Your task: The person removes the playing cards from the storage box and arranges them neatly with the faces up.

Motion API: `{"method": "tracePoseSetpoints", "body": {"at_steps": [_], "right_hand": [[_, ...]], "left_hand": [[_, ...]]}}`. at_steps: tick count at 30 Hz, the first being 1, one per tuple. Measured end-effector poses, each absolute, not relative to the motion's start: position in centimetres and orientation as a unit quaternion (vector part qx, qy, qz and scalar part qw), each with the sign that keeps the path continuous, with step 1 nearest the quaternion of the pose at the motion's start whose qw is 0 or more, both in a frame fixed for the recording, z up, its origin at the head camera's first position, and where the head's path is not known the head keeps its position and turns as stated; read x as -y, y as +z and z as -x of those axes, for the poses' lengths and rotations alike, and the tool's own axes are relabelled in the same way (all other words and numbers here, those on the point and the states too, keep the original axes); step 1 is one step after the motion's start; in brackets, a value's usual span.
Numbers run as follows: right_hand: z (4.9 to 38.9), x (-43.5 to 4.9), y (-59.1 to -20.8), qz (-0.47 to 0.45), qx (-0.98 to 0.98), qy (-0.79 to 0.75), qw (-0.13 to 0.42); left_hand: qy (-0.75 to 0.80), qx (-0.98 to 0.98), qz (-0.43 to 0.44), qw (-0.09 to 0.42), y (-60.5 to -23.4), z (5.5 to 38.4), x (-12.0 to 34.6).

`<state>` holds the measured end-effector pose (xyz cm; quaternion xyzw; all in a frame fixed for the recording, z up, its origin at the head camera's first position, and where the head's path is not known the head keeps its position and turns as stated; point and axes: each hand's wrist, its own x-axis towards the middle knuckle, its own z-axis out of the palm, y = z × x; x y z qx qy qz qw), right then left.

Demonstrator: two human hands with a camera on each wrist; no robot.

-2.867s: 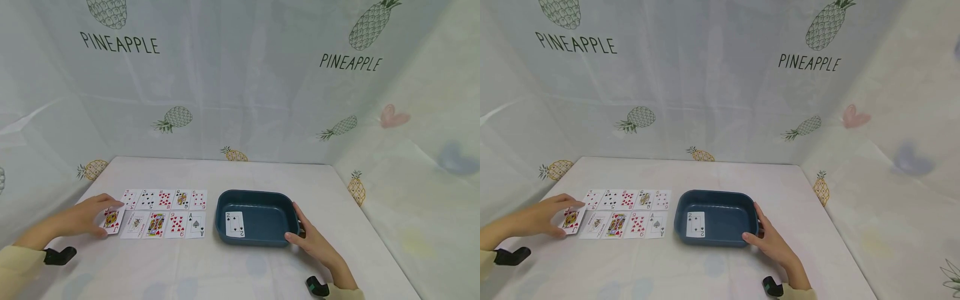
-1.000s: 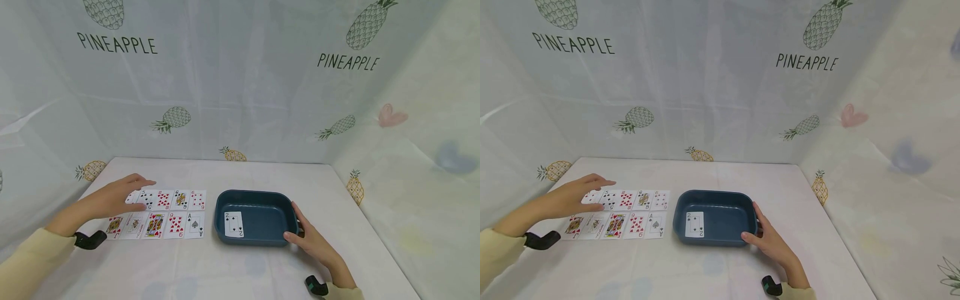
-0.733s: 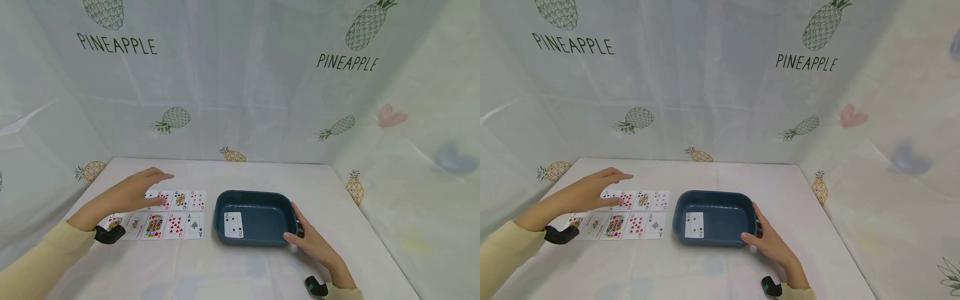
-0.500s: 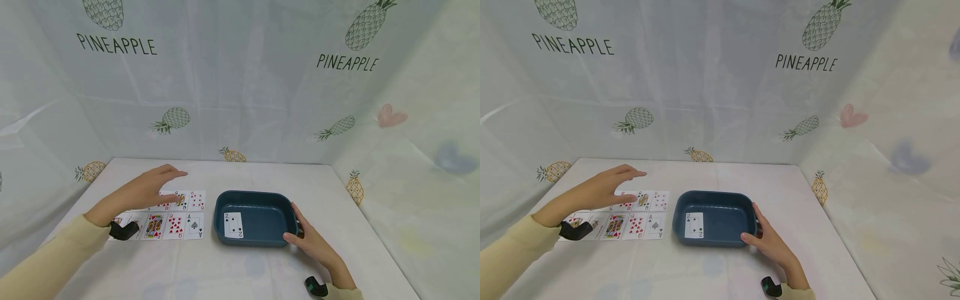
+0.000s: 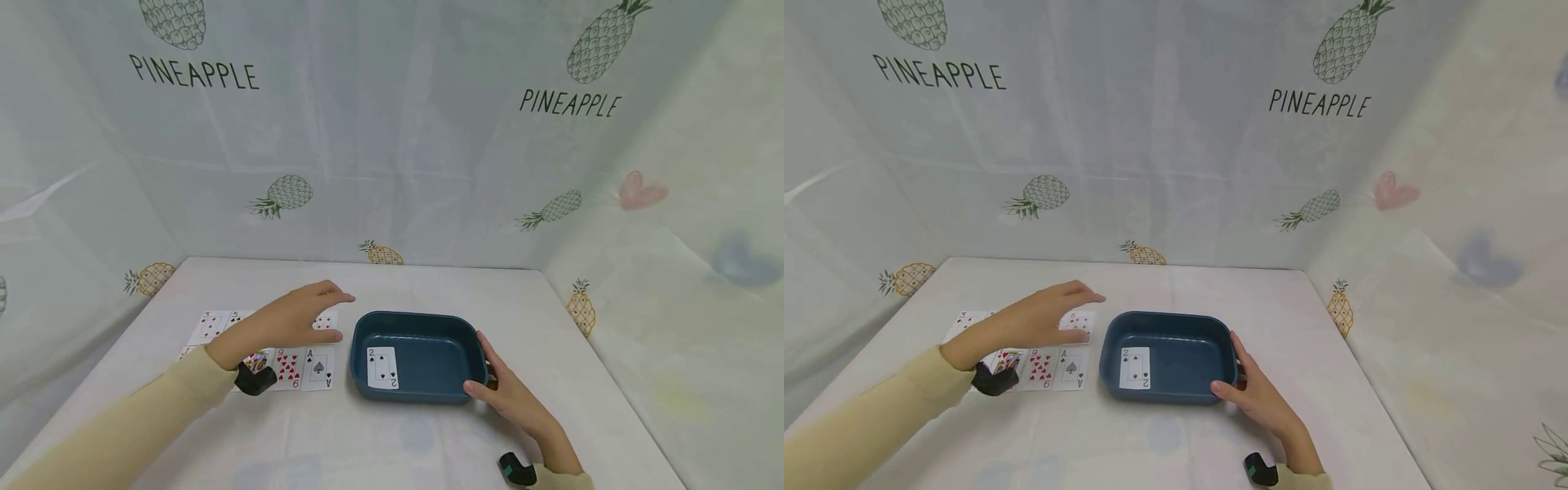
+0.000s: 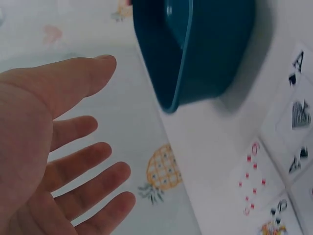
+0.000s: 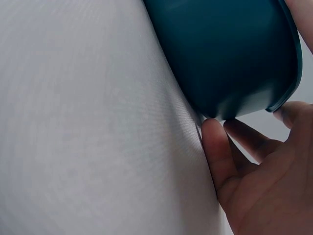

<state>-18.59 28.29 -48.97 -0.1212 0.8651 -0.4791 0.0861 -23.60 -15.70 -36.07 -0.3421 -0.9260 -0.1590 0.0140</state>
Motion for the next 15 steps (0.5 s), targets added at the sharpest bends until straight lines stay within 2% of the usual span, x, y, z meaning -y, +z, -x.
{"method": "tracePoseSetpoints", "body": {"at_steps": [15], "right_hand": [[18.5, -28.3, -48.9, 0.128, -0.856, -0.492, 0.092]], "left_hand": [[-0.135, 0.91, 0.389, -0.05, -40.9, 23.5, 8.2]]}}
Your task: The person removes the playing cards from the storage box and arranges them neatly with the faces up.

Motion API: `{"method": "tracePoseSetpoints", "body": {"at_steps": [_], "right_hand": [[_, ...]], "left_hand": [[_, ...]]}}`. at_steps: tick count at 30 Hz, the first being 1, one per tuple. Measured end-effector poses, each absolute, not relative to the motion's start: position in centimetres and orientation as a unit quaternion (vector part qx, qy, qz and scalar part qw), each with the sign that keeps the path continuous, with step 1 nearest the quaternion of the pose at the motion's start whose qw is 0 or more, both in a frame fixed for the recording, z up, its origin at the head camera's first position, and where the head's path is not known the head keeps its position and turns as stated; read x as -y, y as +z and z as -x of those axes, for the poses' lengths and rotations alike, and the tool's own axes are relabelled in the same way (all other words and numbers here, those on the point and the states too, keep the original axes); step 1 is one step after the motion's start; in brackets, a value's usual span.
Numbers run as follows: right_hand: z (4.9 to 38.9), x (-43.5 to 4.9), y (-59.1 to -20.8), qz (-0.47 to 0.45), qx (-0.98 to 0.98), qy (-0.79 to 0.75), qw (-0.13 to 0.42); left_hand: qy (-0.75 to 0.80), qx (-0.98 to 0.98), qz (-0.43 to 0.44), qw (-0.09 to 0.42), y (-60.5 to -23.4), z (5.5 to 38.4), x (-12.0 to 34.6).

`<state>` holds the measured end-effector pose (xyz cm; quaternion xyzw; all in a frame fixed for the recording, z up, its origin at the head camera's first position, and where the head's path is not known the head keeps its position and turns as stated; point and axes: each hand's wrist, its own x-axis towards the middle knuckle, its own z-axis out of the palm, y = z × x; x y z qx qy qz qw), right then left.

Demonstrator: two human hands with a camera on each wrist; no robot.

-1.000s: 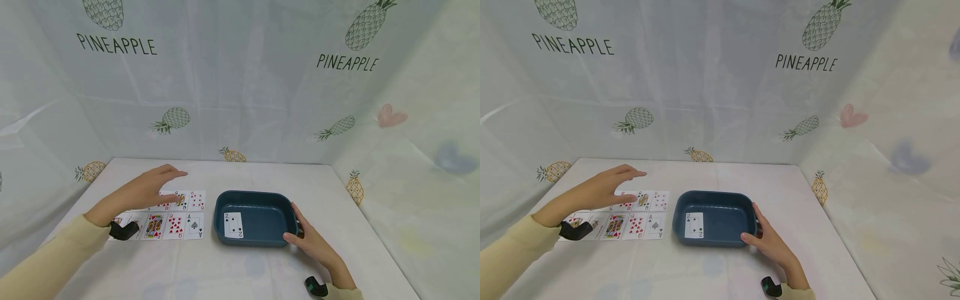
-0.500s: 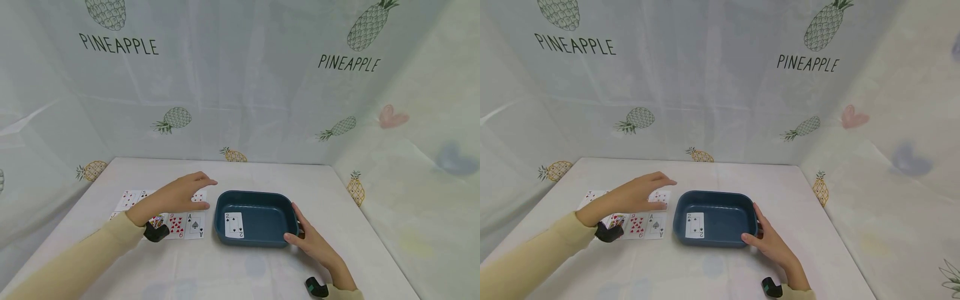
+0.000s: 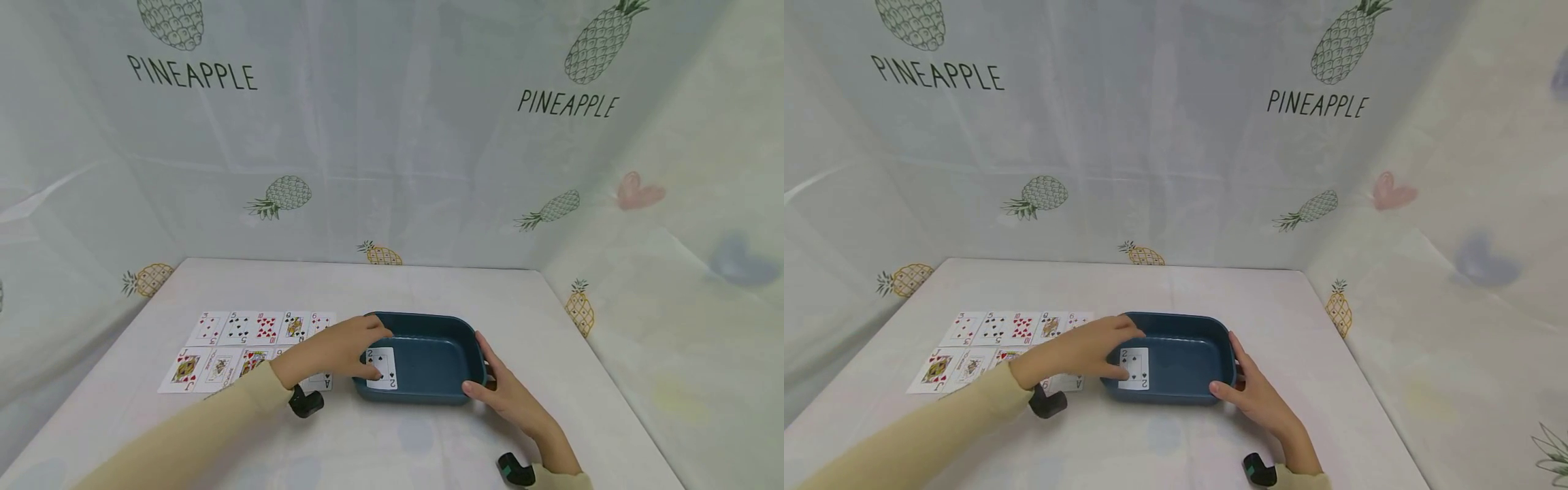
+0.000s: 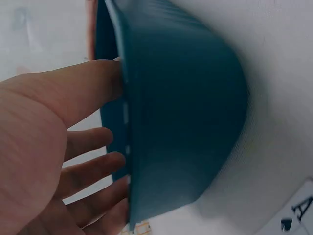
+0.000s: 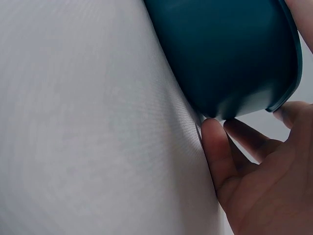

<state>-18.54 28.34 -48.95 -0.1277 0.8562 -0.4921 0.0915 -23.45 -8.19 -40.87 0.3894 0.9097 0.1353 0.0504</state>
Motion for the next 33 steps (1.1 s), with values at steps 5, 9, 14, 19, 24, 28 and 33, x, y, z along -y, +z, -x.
{"method": "tracePoseSetpoints", "body": {"at_steps": [5, 9, 14, 19, 24, 28, 33], "right_hand": [[18.5, -28.2, -48.9, 0.122, -0.857, -0.492, 0.091], [18.5, -28.1, -49.0, 0.121, -0.858, -0.491, 0.093], [18.6, -28.2, -49.0, 0.127, -0.859, -0.487, 0.09], [18.7, -28.2, -49.1, 0.125, -0.858, -0.489, 0.092], [18.7, -28.2, -49.1, 0.122, -0.858, -0.49, 0.094], [18.8, -28.3, -49.0, 0.128, -0.86, -0.487, 0.088], [18.9, -28.2, -49.1, 0.127, -0.861, -0.485, 0.086]], "left_hand": [[0.111, -0.91, -0.396, 0.053, -42.0, 23.7, 7.1], [0.096, -0.914, -0.391, 0.046, -42.6, 23.8, 6.8], [0.068, -0.924, -0.376, 0.031, -43.0, 23.8, 6.3], [0.007, -0.932, -0.362, 0.017, -43.2, 23.8, 5.7], [-0.034, -0.934, -0.355, 0.006, -43.8, 23.9, 5.1], [-0.037, -0.932, -0.36, -0.007, -44.0, 24.2, 4.9], [-0.025, -0.928, -0.371, -0.022, -44.8, 24.6, 5.0]]}}
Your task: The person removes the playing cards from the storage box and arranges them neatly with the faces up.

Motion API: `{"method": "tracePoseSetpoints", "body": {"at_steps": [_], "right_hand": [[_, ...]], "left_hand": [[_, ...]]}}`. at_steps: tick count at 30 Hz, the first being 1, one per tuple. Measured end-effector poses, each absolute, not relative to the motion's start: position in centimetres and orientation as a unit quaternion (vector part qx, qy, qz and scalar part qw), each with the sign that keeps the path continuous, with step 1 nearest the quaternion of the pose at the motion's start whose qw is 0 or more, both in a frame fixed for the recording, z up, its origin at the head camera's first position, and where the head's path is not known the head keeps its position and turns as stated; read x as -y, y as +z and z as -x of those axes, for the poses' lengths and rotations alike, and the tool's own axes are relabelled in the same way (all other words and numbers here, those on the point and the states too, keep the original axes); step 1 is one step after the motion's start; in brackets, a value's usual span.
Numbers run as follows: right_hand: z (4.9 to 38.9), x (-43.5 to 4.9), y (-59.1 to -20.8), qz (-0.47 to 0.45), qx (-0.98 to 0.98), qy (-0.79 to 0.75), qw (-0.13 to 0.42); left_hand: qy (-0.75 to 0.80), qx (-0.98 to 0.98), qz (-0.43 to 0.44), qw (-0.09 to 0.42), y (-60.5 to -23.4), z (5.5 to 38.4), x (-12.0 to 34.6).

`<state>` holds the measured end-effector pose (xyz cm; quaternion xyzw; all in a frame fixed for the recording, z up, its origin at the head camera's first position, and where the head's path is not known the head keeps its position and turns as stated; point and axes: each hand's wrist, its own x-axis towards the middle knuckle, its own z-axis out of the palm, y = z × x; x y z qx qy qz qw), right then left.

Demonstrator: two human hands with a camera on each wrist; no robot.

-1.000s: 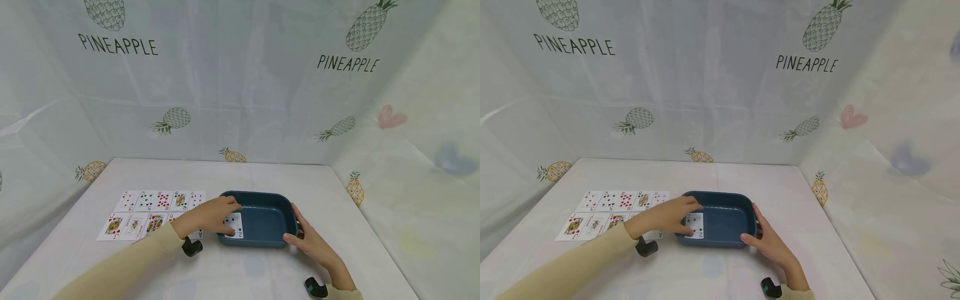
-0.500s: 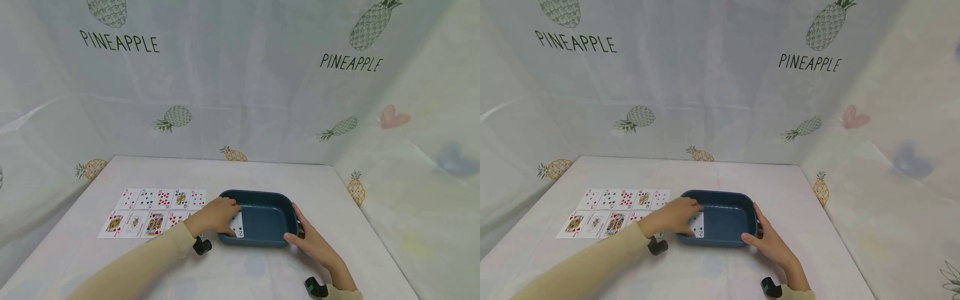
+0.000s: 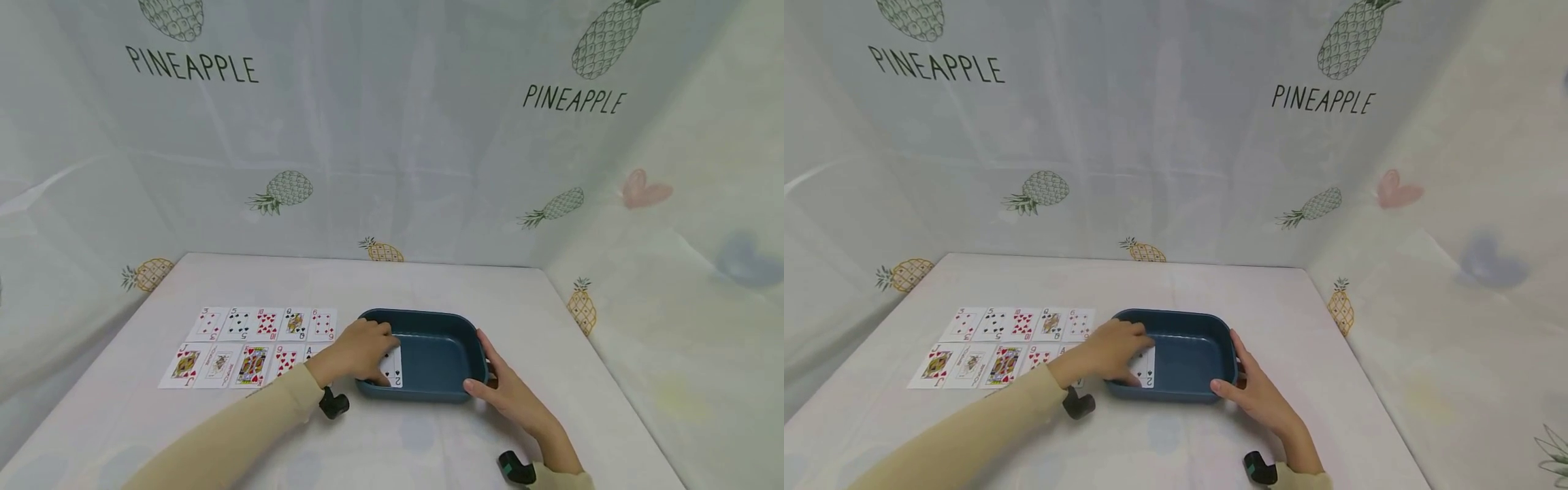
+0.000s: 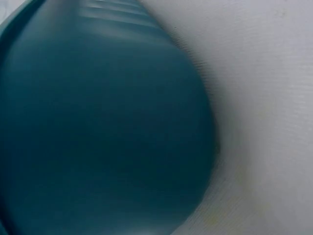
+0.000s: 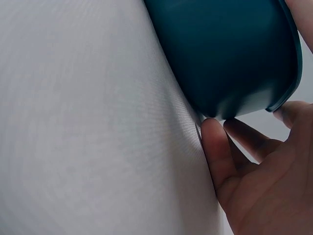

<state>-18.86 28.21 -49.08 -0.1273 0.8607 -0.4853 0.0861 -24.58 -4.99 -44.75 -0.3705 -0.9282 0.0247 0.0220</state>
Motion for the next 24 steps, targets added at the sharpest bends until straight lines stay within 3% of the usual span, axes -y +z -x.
{"method": "tracePoseSetpoints", "body": {"at_steps": [24], "right_hand": [[18.54, -28.01, -48.69, 0.12, -0.857, -0.494, 0.088]], "left_hand": [[-0.082, 0.922, 0.374, 0.053, -45.34, 24.66, 5.16]]}}
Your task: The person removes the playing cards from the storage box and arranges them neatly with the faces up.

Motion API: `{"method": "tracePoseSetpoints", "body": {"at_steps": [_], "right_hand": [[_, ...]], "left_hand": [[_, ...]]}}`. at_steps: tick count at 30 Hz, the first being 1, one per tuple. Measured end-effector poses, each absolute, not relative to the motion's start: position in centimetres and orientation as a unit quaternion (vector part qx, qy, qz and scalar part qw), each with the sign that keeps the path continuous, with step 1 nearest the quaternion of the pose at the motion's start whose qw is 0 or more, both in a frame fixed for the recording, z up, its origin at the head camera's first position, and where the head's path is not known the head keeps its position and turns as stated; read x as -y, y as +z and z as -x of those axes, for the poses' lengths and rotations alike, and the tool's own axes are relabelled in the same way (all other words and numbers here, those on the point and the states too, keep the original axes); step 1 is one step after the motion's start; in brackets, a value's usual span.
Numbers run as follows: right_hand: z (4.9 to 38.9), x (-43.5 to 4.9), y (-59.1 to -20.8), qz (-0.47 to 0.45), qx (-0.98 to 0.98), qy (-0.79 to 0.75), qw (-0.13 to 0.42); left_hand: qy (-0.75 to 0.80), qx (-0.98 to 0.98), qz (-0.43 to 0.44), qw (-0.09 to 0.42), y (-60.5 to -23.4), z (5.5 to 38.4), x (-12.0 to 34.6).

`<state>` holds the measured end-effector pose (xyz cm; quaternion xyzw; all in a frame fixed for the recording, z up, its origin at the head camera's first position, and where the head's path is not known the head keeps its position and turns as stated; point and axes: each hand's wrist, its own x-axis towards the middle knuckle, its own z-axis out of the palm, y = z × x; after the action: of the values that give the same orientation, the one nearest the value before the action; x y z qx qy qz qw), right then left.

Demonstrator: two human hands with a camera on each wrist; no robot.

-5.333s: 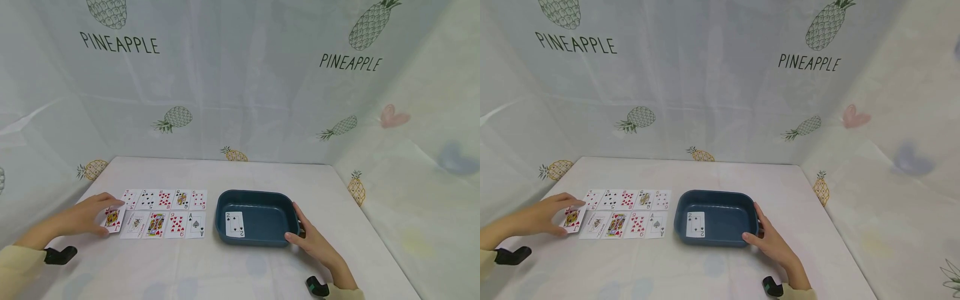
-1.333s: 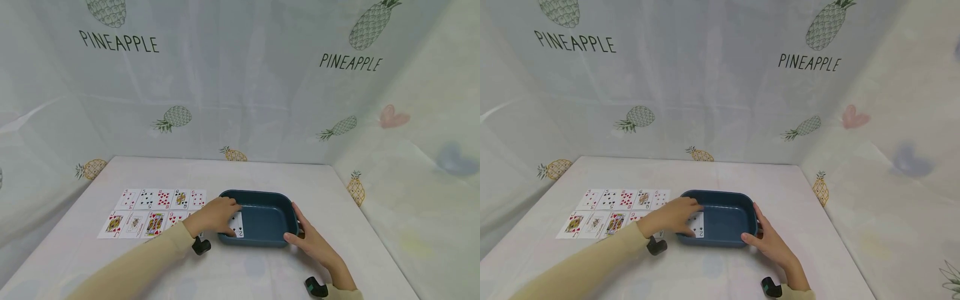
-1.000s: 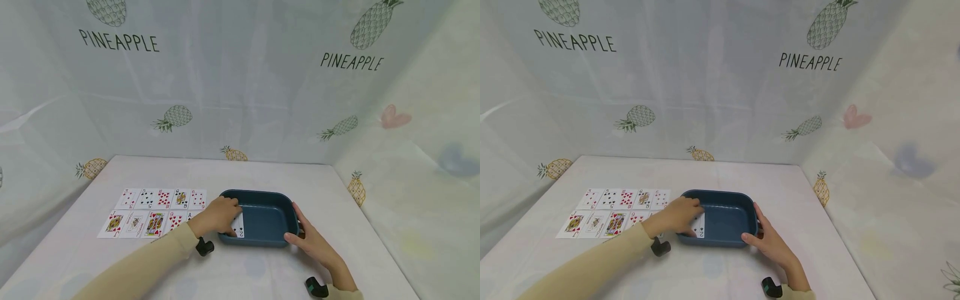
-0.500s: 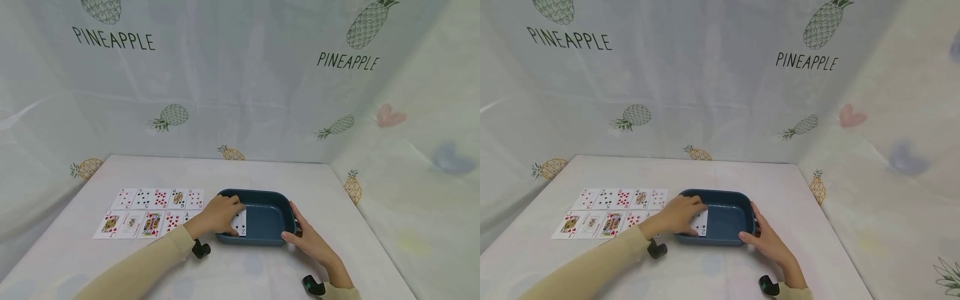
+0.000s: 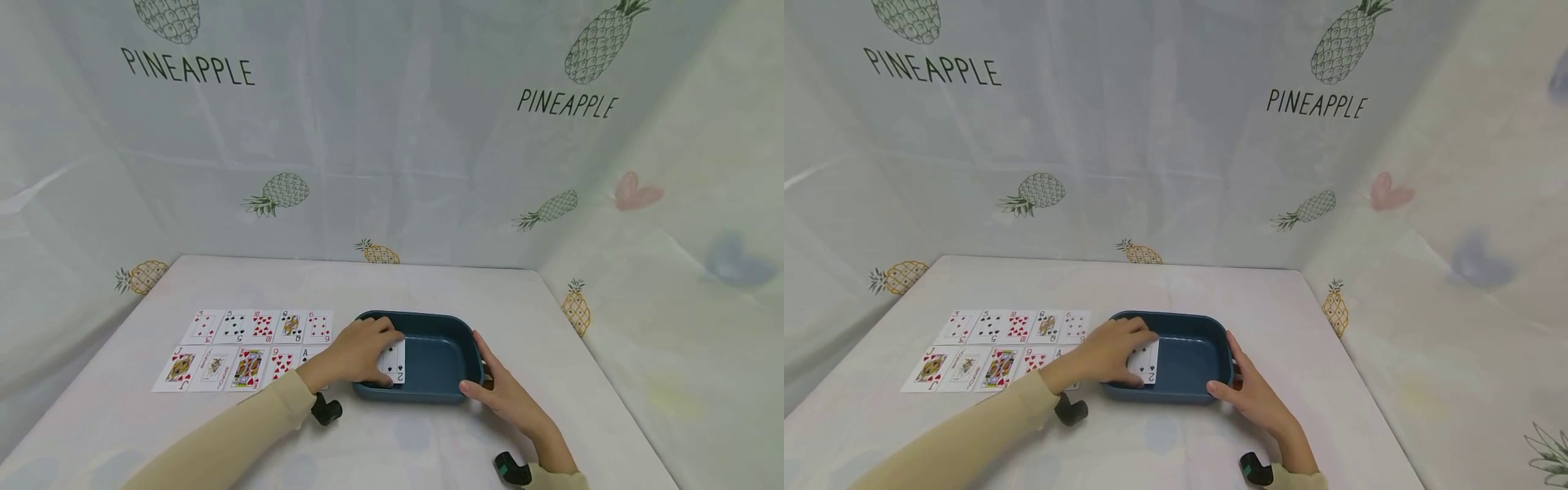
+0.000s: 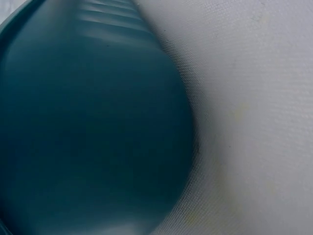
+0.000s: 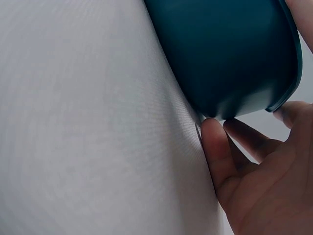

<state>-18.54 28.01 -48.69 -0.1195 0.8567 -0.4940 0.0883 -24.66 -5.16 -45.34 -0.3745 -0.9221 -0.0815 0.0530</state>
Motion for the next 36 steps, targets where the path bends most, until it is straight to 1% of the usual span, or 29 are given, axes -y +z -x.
{"method": "tracePoseSetpoints", "body": {"at_steps": [11, 20, 26, 36], "right_hand": [[18.5, -27.9, -48.7, 0.123, -0.858, -0.49, 0.091], [18.5, -28.0, -48.6, 0.125, -0.856, -0.494, 0.092], [18.5, -28.0, -48.6, 0.123, -0.858, -0.49, 0.094], [18.5, -28.1, -48.7, 0.118, -0.858, -0.491, 0.095]], "left_hand": [[-0.136, 0.914, 0.382, 0.034, -44.1, 24.6, 6.1], [-0.157, 0.914, 0.372, 0.048, -41.0, 24.5, 8.1], [-0.149, 0.922, 0.354, 0.054, -39.5, 24.3, 10.6], [-0.132, 0.931, 0.336, 0.059, -38.3, 23.8, 15.9]]}}
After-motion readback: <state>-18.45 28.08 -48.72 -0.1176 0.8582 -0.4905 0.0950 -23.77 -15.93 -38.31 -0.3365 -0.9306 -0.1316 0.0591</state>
